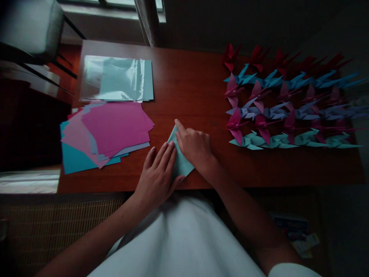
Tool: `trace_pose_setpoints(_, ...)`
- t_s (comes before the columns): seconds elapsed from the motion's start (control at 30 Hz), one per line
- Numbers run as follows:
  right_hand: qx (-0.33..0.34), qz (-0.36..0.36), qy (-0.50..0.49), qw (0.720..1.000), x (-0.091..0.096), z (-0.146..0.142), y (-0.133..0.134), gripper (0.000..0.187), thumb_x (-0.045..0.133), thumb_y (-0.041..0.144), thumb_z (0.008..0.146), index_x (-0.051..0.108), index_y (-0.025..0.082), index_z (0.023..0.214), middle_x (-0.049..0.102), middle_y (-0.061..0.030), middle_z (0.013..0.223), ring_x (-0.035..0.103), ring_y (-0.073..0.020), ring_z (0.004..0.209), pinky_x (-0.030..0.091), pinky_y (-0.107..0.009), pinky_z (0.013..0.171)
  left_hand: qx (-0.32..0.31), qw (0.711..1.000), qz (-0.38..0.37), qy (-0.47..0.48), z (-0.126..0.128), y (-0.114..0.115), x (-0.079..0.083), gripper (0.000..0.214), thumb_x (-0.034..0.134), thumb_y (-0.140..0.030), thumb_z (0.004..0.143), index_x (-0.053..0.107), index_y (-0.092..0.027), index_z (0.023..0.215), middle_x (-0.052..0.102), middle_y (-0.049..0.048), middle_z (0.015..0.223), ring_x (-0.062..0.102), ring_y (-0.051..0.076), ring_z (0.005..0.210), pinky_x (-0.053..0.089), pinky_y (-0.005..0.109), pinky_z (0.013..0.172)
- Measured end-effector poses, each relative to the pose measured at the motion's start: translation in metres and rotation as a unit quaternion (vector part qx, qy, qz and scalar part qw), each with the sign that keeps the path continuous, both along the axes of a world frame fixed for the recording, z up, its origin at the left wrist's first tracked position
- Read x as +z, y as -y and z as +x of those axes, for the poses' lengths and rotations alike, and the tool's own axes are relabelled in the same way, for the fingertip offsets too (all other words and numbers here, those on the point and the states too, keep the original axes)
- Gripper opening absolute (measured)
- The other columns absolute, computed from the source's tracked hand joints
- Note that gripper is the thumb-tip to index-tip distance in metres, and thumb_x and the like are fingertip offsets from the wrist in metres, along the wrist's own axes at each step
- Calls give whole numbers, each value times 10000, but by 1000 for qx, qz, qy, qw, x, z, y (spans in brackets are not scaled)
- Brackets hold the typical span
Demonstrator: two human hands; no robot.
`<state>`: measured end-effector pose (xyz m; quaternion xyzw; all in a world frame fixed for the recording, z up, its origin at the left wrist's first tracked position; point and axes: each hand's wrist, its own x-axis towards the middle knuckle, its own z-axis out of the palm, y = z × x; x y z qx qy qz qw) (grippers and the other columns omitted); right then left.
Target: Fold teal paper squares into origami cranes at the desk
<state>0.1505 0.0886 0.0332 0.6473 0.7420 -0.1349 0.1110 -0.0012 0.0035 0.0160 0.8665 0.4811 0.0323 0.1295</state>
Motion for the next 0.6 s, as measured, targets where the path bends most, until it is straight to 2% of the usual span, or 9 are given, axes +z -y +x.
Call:
trace_pose_setpoints(0.17, 3, 38, -17, 999, 5, 4, -11, 577, 451, 593, 986, 446, 290, 1477, 758, -117, 1124, 733, -293, 963, 508, -344, 711, 3, 1000, -10, -6, -1, 0, 2, 726, 486, -442, 956, 354, -36, 1544, 257, 157, 1662, 169, 372, 1549, 193, 543, 1248)
trace_pose_setpoints(0.3, 32, 50, -14, 998, 14, 2, -23, 617, 636, 613, 879, 534, 254, 1371, 761, -129, 1110, 727, -317, 984, 505, -346, 712, 5, 1000, -15, -5, -1, 0, 4, 785, 491, -527, 948, 354, -37, 1546, 257, 163, 1663, 155, 393, 1548, 181, 546, 1252)
trace_pose_setpoints(0.43, 83, 39, 0, 996, 22, -4, -34, 678, 705, 622, 818, 557, 217, 1341, 765, -163, 1068, 733, -339, 954, 502, -357, 706, 7, 1000, -26, -6, 0, -1, 6, 823, 461, -588, 951, 346, -36, 1550, 276, 162, 1658, 155, 389, 1548, 168, 534, 1259)
trace_pose_setpoints(0.53, 100, 20, 15, 995, 26, -6, -42, 732, 728, 625, 794, 537, 208, 1365, 765, -172, 1025, 734, -351, 945, 495, -360, 700, 9, 999, -30, -9, 1, -2, 7, 808, 469, -561, 955, 341, -31, 1551, 268, 163, 1660, 153, 389, 1549, 169, 536, 1259)
trace_pose_setpoints(0.6, 102, 17, 19, 994, 27, -5, -49, 704, 738, 611, 792, 551, 221, 1348, 763, -161, 1025, 731, -352, 953, 488, -359, 702, 9, 999, -34, -13, 1, -2, 8, 789, 472, -531, 959, 334, -30, 1553, 246, 157, 1668, 147, 392, 1549, 170, 542, 1258)
